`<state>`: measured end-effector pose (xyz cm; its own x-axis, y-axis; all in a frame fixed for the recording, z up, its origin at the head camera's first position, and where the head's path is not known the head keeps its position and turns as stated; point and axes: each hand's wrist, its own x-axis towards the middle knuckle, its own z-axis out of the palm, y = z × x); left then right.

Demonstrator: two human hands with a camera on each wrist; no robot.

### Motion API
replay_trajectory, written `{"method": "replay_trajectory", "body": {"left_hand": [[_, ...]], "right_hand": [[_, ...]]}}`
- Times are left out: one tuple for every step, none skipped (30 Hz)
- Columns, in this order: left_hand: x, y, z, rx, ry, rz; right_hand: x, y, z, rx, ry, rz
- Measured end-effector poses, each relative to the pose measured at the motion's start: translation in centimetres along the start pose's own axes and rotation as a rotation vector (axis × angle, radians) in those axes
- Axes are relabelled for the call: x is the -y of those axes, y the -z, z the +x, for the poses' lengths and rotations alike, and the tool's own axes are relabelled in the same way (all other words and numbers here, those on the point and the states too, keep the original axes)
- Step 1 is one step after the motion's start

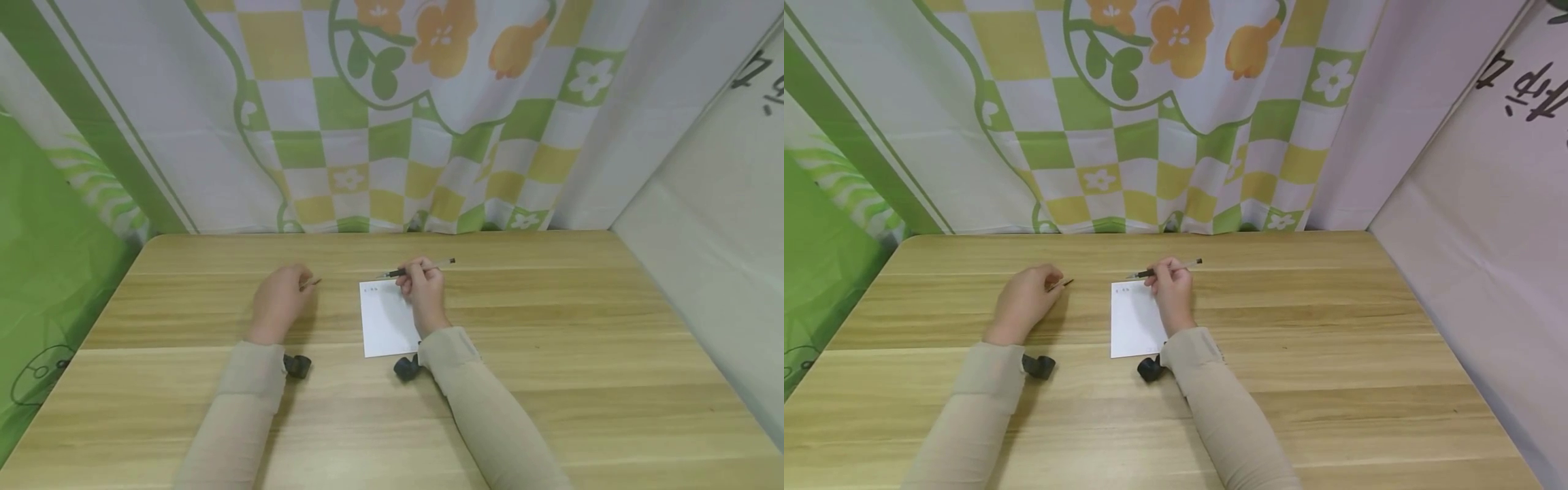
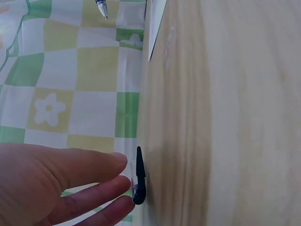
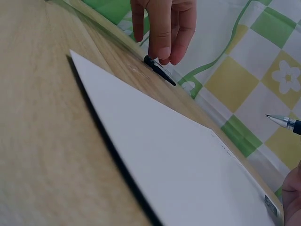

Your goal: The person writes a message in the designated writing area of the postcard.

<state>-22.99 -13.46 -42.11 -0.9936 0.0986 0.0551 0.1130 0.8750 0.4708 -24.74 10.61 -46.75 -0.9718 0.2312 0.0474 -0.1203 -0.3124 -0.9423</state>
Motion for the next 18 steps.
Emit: {"method": "replay_trajectory", "body": {"left_hand": [[0.04, -0.01, -0.02, 0.008, 0.012, -0.003], [0.07, -0.04, -0.03, 0.013, 0.020, -0.003], [0.11, -0.04, -0.03, 0.019, 0.025, -0.003], [0.15, -0.06, -0.01, 0.024, 0.031, -0.005], [0.17, -0.08, -0.01, 0.029, 0.038, -0.006], [0.21, -0.09, -0.01, 0.035, 0.042, -0.006], [0.26, -0.10, 0.01, 0.041, 0.046, -0.006], [0.28, -0.09, 0.02, 0.047, 0.049, -0.004], [0.31, -0.07, 0.03, 0.053, 0.053, -0.003], [0.34, -0.06, 0.05, 0.056, 0.055, -0.002], [0.38, -0.06, 0.05, 0.060, 0.058, 0.000], [0.41, -0.06, 0.06, 0.063, 0.059, 0.000], [0.44, -0.07, 0.07, 0.063, 0.060, 0.000], [0.48, -0.10, 0.09, 0.063, 0.059, 0.001], [0.54, -0.13, 0.09, 0.061, 0.058, 0.001], [0.58, -0.18, 0.12, 0.059, 0.054, 0.001], [0.63, -0.22, 0.13, 0.056, 0.052, 0.001], [0.69, -0.27, 0.15, 0.052, 0.048, 0.000]], "right_hand": [[0.01, 0.01, -0.01, -0.002, 0.000, -0.002], [0.01, 0.01, -0.02, -0.003, 0.001, -0.004], [0.00, 0.02, -0.01, -0.002, 0.001, -0.008], [0.00, 0.04, -0.01, -0.002, 0.002, -0.011], [-0.02, 0.07, 0.00, -0.001, 0.002, -0.015], [-0.04, 0.10, 0.01, 0.000, 0.001, -0.021], [-0.06, 0.12, 0.03, 0.001, 0.001, -0.025], [-0.08, 0.14, 0.04, 0.003, 0.000, -0.027], [-0.09, 0.16, 0.05, 0.004, -0.001, -0.029], [-0.08, 0.16, 0.04, 0.005, -0.002, -0.031], [-0.09, 0.16, 0.04, 0.006, -0.003, -0.034], [-0.08, 0.15, 0.04, 0.006, -0.003, -0.034], [-0.07, 0.13, 0.04, 0.006, -0.002, -0.033], [-0.06, 0.12, 0.03, 0.005, -0.002, -0.034], [-0.05, 0.12, 0.02, 0.003, -0.001, -0.036], [-0.05, 0.10, 0.02, 0.002, 0.001, -0.038], [-0.04, 0.08, 0.02, 0.000, 0.002, -0.040], [-0.05, 0.07, 0.03, -0.002, 0.002, -0.043]]}}
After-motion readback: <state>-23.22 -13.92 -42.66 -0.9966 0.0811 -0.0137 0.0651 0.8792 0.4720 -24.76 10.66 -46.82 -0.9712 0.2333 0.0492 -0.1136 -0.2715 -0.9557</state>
